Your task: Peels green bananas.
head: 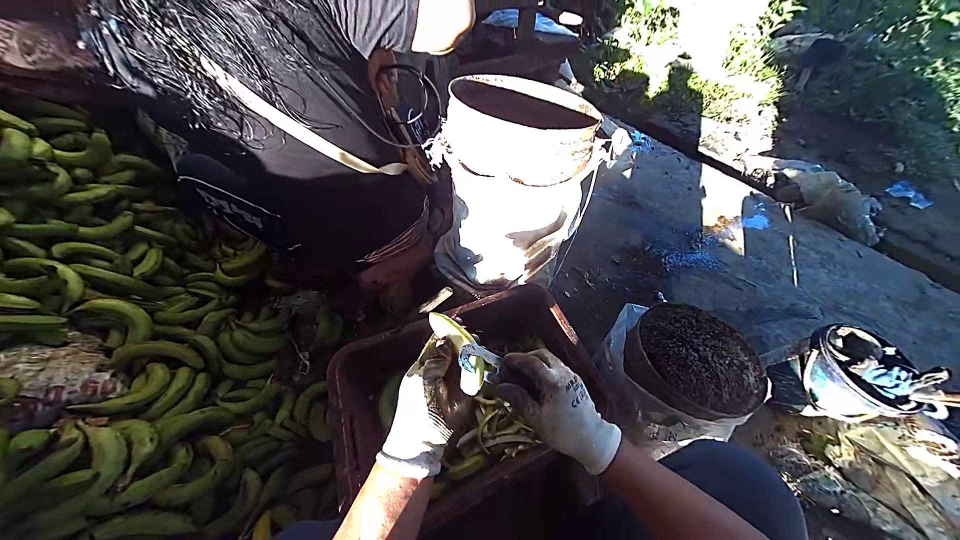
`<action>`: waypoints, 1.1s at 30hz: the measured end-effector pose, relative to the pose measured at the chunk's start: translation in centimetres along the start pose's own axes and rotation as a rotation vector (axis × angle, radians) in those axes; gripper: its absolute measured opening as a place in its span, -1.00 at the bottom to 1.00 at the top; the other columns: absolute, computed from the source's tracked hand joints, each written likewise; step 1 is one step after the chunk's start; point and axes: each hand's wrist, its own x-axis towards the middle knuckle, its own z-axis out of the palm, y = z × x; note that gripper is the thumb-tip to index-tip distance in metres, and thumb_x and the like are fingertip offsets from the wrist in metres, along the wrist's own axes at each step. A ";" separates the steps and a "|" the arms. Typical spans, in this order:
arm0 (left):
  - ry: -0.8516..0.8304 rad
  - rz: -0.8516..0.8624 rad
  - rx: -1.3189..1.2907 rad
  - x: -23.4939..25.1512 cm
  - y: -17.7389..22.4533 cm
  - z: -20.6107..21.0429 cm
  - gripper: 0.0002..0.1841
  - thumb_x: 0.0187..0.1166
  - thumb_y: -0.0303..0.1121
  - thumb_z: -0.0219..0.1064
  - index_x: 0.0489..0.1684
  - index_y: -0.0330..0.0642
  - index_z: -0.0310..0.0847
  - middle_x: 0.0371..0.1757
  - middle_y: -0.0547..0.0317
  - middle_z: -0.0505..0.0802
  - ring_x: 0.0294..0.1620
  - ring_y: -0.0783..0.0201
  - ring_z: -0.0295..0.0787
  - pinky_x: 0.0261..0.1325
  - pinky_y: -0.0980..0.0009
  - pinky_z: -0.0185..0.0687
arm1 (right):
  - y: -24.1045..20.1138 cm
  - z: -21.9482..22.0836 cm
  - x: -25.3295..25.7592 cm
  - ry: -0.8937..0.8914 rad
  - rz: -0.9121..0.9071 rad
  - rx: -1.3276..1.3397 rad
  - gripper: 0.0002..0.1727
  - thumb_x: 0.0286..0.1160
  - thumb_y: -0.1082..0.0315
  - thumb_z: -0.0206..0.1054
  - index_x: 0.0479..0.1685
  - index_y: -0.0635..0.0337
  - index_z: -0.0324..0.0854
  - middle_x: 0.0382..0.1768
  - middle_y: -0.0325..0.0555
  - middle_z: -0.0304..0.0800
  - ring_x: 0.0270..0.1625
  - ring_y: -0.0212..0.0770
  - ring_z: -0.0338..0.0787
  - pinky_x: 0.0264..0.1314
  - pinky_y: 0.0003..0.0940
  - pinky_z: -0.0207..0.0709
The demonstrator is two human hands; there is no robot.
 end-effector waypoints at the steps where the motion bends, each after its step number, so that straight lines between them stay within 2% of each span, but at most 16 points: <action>1: -0.039 -0.020 0.105 -0.4 0.4 0.3 -0.65 0.84 -0.39 -0.10 0.40 -0.32 0.45 0.01 -0.06 0.82 -0.05 0.19 0.83 0.03 0.26 0.81 | 0.5 -0.2 0.5 -0.003 0.001 0.011 -0.47 0.58 -0.18 0.34 0.33 -0.06 0.75 0.10 -0.11 0.82 0.17 -0.21 0.79 0.26 -0.20 0.70; 3: -0.159 -0.090 0.333 -1.3 1.3 0.7 -0.64 0.80 -0.37 -0.01 0.40 -0.29 0.54 0.04 -0.01 0.83 -0.03 0.24 0.81 0.05 0.31 0.78 | 1.4 -0.9 1.6 -0.017 0.041 0.041 -0.49 0.62 -0.16 0.31 0.34 -0.06 0.75 0.13 -0.12 0.82 0.20 -0.23 0.78 0.30 -0.20 0.68; 5: -0.309 -0.151 0.500 -1.6 2.0 0.5 -0.64 0.77 -0.33 0.05 0.37 -0.21 0.62 0.13 0.05 0.84 0.10 0.28 0.79 0.21 0.31 0.74 | 2.5 -1.8 2.6 -0.050 0.154 0.056 -0.49 0.68 -0.19 0.21 0.34 -0.10 0.75 0.14 -0.19 0.83 0.22 -0.28 0.78 0.33 -0.19 0.66; 6: -0.348 -0.180 0.523 -1.7 2.1 0.4 -0.65 0.80 -0.29 0.07 0.35 -0.18 0.65 0.12 0.08 0.84 0.08 0.29 0.79 0.18 0.33 0.74 | 3.1 -2.1 3.0 -0.064 0.232 0.055 -0.47 0.70 -0.22 0.16 0.33 -0.12 0.76 0.15 -0.22 0.84 0.24 -0.30 0.78 0.36 -0.18 0.65; 8: -0.347 -0.257 0.423 -1.7 2.3 0.9 -0.62 0.86 -0.19 0.00 0.35 -0.14 0.64 -0.01 0.11 0.84 -0.12 0.35 0.79 -0.06 0.43 0.77 | 4.2 -2.6 3.7 -0.044 0.353 0.075 -0.46 0.71 -0.23 0.13 0.31 -0.10 0.76 0.17 -0.23 0.85 0.25 -0.32 0.78 0.41 -0.14 0.62; 10: -0.295 -0.271 0.316 -1.5 2.1 1.3 -0.59 0.87 -0.15 -0.02 0.50 -0.12 0.50 -0.08 0.08 0.81 -0.25 0.33 0.77 -0.22 0.43 0.76 | 3.9 -3.1 3.6 0.011 0.385 0.114 -0.45 0.66 -0.23 0.19 0.32 -0.06 0.73 0.18 -0.22 0.84 0.23 -0.33 0.79 0.39 -0.17 0.64; 11: -0.250 -0.230 0.266 -1.4 1.8 1.4 -0.58 0.85 -0.20 0.03 0.56 -0.14 0.43 -0.04 0.02 0.80 -0.19 0.26 0.78 -0.15 0.37 0.78 | 3.4 -3.2 3.3 0.036 0.372 0.125 -0.43 0.63 -0.24 0.23 0.33 -0.05 0.72 0.17 -0.22 0.83 0.20 -0.34 0.79 0.34 -0.19 0.67; 13: -0.133 -0.122 0.140 -1.0 1.2 1.1 -0.59 0.82 -0.32 0.06 0.56 -0.26 0.38 0.13 -0.12 0.80 0.05 0.11 0.82 0.12 0.18 0.79 | 2.2 -2.8 2.5 0.072 0.291 0.123 -0.41 0.59 -0.22 0.30 0.35 0.01 0.70 0.17 -0.19 0.81 0.18 -0.34 0.79 0.30 -0.24 0.71; 15: -0.015 -0.093 -0.058 -0.5 0.8 0.7 -0.65 0.85 -0.33 -0.03 0.46 -0.27 0.42 0.16 -0.13 0.81 0.11 0.08 0.83 0.15 0.15 0.80 | 1.2 -2.0 1.4 0.088 0.190 0.095 -0.40 0.57 -0.20 0.35 0.35 0.06 0.71 0.17 -0.13 0.80 0.21 -0.29 0.79 0.31 -0.21 0.71; 18: 0.128 -0.117 -0.276 0.2 0.6 0.5 -0.62 0.88 -0.24 -0.16 0.24 -0.29 0.50 0.01 -0.13 0.82 0.01 0.08 0.84 0.07 0.13 0.81 | 0.6 -0.6 0.2 0.064 0.063 0.065 -0.44 0.53 -0.16 0.40 0.33 0.04 0.73 0.15 -0.10 0.81 0.20 -0.23 0.79 0.28 -0.19 0.72; 20: 0.159 -0.112 -0.338 0.5 0.6 0.7 -0.60 0.89 -0.23 -0.21 0.14 -0.30 0.50 -0.06 -0.13 0.82 -0.05 0.09 0.86 -0.03 0.20 0.83 | 0.4 0.1 -0.1 0.039 0.007 0.017 -0.45 0.52 -0.16 0.41 0.31 0.00 0.74 0.14 -0.08 0.82 0.21 -0.19 0.80 0.29 -0.18 0.71; 22: 0.144 -0.128 -0.341 0.4 0.5 0.7 -0.61 0.90 -0.22 -0.22 0.12 -0.29 0.49 -0.07 -0.11 0.81 -0.07 0.10 0.85 -0.04 0.22 0.82 | 0.6 0.3 0.0 0.027 -0.024 0.004 -0.47 0.52 -0.16 0.41 0.30 -0.03 0.75 0.13 -0.09 0.81 0.20 -0.19 0.79 0.29 -0.20 0.71; 25: 0.104 -0.193 -0.212 0.2 0.8 0.6 -0.60 0.90 -0.20 -0.17 0.12 -0.31 0.53 -0.13 -0.09 0.81 -0.15 0.13 0.86 -0.11 0.26 0.84 | 0.9 0.0 0.2 0.032 -0.111 -0.002 -0.48 0.52 -0.17 0.42 0.30 -0.08 0.77 0.14 -0.07 0.80 0.22 -0.15 0.77 0.32 -0.14 0.67; 28: -0.031 -0.219 -0.034 -0.4 1.4 0.5 -0.64 0.89 -0.25 -0.12 0.18 -0.31 0.54 -0.15 -0.06 0.80 -0.21 0.17 0.83 -0.14 0.29 0.81 | 1.0 -0.2 0.3 0.038 -0.156 -0.005 -0.50 0.55 -0.15 0.39 0.32 -0.09 0.76 0.14 -0.07 0.81 0.25 -0.14 0.76 0.33 -0.12 0.65; 31: -0.187 -0.171 0.327 -1.4 1.6 0.5 -0.66 0.82 -0.28 0.00 0.25 -0.23 0.64 -0.08 0.04 0.83 -0.13 0.28 0.79 -0.04 0.33 0.76 | 1.7 -0.7 1.2 -0.014 -0.048 0.090 -0.52 0.64 -0.10 0.33 0.35 -0.04 0.76 0.14 -0.13 0.82 0.22 -0.26 0.78 0.32 -0.24 0.68; 33: -0.223 -0.182 0.484 -1.9 1.9 0.7 -0.63 0.80 -0.23 0.05 0.34 -0.16 0.66 0.03 0.07 0.85 -0.03 0.29 0.81 0.07 0.32 0.76 | 2.5 -1.3 2.2 -0.131 0.133 0.141 -0.51 0.72 -0.14 0.20 0.35 -0.06 0.75 0.16 -0.23 0.84 0.22 -0.36 0.78 0.34 -0.27 0.68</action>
